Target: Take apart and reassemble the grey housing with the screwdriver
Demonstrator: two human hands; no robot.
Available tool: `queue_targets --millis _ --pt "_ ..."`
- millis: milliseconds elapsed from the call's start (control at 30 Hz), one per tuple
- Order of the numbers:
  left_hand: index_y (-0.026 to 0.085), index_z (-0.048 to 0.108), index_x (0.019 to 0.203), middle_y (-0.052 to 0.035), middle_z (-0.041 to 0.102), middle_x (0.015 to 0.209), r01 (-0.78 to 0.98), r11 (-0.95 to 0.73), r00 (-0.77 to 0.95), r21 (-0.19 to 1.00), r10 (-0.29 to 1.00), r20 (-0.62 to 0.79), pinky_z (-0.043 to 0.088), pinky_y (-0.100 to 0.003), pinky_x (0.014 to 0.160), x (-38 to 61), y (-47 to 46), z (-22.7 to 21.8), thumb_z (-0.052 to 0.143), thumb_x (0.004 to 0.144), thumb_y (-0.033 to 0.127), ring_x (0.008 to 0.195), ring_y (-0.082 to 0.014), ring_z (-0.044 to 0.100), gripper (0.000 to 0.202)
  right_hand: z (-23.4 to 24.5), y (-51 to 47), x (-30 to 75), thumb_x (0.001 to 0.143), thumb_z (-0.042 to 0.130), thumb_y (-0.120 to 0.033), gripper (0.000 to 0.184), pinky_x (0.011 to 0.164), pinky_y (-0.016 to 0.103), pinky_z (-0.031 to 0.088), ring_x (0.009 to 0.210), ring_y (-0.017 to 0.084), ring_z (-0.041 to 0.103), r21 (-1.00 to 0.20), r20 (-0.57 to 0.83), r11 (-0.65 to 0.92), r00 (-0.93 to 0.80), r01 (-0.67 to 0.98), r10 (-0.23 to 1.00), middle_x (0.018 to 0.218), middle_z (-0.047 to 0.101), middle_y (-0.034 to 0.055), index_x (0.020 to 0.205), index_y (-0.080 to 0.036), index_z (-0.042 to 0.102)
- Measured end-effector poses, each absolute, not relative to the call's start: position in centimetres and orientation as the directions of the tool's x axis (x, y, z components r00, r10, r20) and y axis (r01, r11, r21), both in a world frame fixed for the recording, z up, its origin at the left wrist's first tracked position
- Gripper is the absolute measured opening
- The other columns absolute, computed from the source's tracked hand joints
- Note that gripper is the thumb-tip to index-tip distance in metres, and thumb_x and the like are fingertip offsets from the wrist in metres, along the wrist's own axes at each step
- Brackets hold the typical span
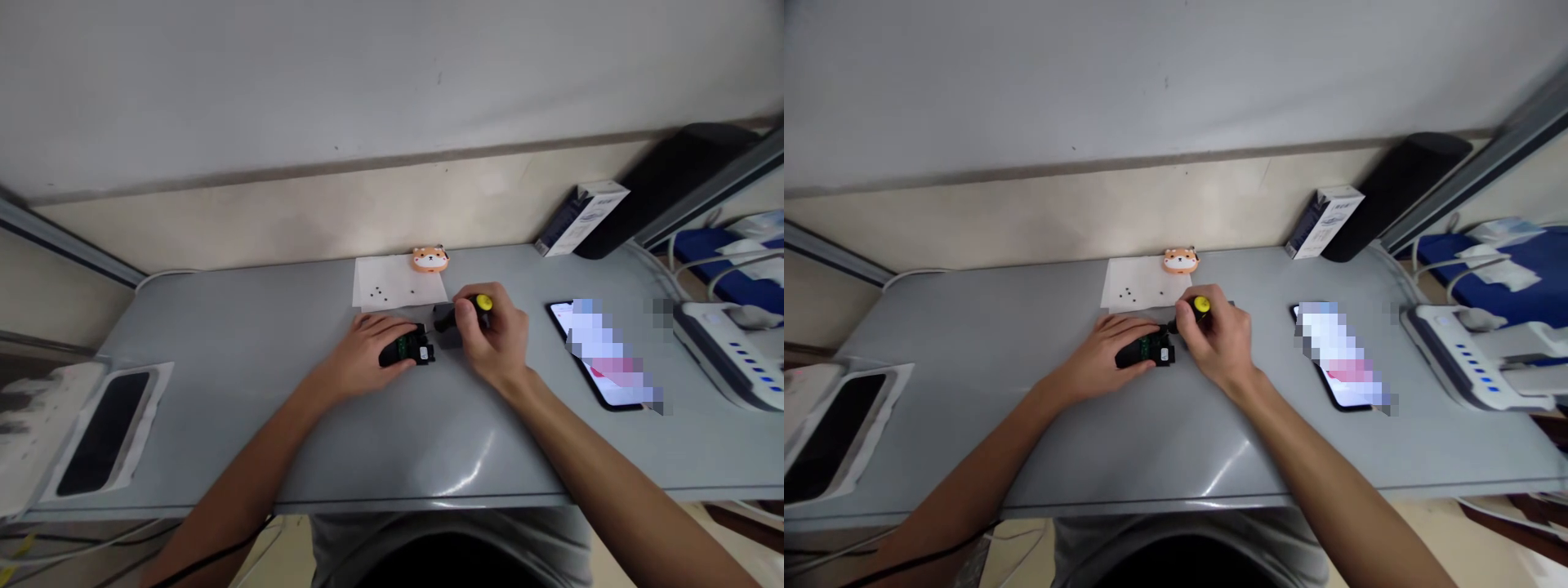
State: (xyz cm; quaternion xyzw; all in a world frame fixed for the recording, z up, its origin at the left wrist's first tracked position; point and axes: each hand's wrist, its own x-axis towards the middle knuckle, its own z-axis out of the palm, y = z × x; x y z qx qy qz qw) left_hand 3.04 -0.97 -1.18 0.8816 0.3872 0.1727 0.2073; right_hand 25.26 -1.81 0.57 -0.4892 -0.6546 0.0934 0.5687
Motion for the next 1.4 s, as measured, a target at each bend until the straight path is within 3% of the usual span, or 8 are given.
queue_targets --millis 300,633,767,933,1033,1200,1333,1400 --pt "0.025 0.064 0.139 -0.0086 0.071 0.138 0.606 -0.629 0.643 0.487 0.748 0.166 0.044 -0.050 0.118 3.0 -1.0 -1.2 0.073 0.096 0.033 0.133 -0.0294 0.062 0.044 1.0 -2.0 25.4 0.100 0.057 -0.039 0.019 0.049 0.025 0.038 0.048 0.011 0.048 -0.638 0.667 0.503 0.093 0.583 0.739 0.062 0.060 -0.0046 0.089 -0.025 0.063" --pt "0.024 0.064 0.139 -0.0089 0.071 0.138 0.610 -0.630 0.648 0.482 0.746 0.154 0.043 -0.050 0.119 3.0 -0.9 -1.3 0.072 0.097 0.036 0.132 -0.0294 0.063 0.044 1.2 -1.4 24.9 0.099 0.058 -0.041 0.021 0.051 0.024 0.037 0.049 0.011 0.046 -0.701 0.612 0.445 0.151 0.557 0.776 0.060 0.058 -0.0052 0.087 -0.024 0.061" --pt "0.025 0.063 0.140 -0.0091 0.071 0.139 0.598 -0.641 0.650 0.480 0.739 0.176 0.043 -0.050 0.118 3.0 -1.0 -1.5 0.070 0.098 0.037 0.133 -0.0298 0.062 0.043 1.9 -0.5 24.7 0.096 0.059 -0.044 0.022 0.051 0.025 0.035 0.048 0.010 0.043 -0.699 0.584 0.488 0.024 0.522 0.811 0.060 0.057 -0.0052 0.085 -0.024 0.060" --pt "0.025 0.063 0.140 -0.0092 0.070 0.140 0.588 -0.656 0.666 0.474 0.725 0.176 0.044 -0.050 0.117 3.0 -0.9 -1.6 0.069 0.099 0.039 0.133 -0.0299 0.063 0.043 2.0 0.6 23.7 0.090 0.064 -0.038 0.026 0.051 0.027 0.032 0.050 0.010 0.038 -0.710 0.613 0.530 0.038 0.464 0.789 0.058 0.048 -0.0063 0.074 -0.025 0.049" --pt "0.026 0.062 0.140 -0.0086 0.071 0.139 0.590 -0.654 0.670 0.473 0.724 0.165 0.044 -0.049 0.117 2.9 -0.9 -1.5 0.068 0.100 0.040 0.133 -0.0290 0.063 0.043 1.7 0.7 22.9 0.091 0.065 -0.034 0.029 0.055 0.028 0.036 0.055 0.011 0.040 -0.775 0.597 0.533 0.120 0.338 0.793 0.061 0.045 -0.0063 0.074 -0.026 0.043" --pt "0.025 0.066 0.130 -0.0080 0.072 0.136 0.580 -0.655 0.676 0.484 0.719 0.162 0.044 -0.047 0.116 2.9 -0.9 -1.3 0.068 0.100 0.039 0.130 -0.0281 0.064 0.033 1.7 0.3 22.5 0.100 0.063 -0.043 0.026 0.074 0.034 0.054 0.074 0.015 0.064 -0.896 0.429 0.432 0.048 -0.104 0.902 0.087 0.066 -0.0008 0.090 -0.027 0.046" --pt "0.024 0.069 0.119 -0.0079 0.073 0.134 0.561 -0.672 0.680 0.483 0.707 0.193 0.045 -0.046 0.114 2.9 -0.8 -1.2 0.067 0.101 0.039 0.128 -0.0274 0.066 0.024 1.4 0.4 22.9 0.096 0.069 -0.058 0.033 0.057 0.030 0.047 0.056 0.013 0.052 -0.917 0.348 0.322 -0.073 -0.236 0.935 0.068 0.052 -0.0069 0.101 -0.028 0.055" --pt "0.024 0.070 0.116 -0.0081 0.072 0.135 0.553 -0.683 0.682 0.477 0.700 0.212 0.046 -0.046 0.113 2.9 -0.7 -1.3 0.066 0.101 0.039 0.127 -0.0270 0.066 0.022 1.3 0.5 23.0 0.096 0.061 -0.069 0.042 0.055 0.030 0.044 0.055 0.013 0.047 -0.912 0.328 0.289 -0.093 -0.292 0.940 0.065 0.047 -0.0065 0.104 -0.028 0.058"
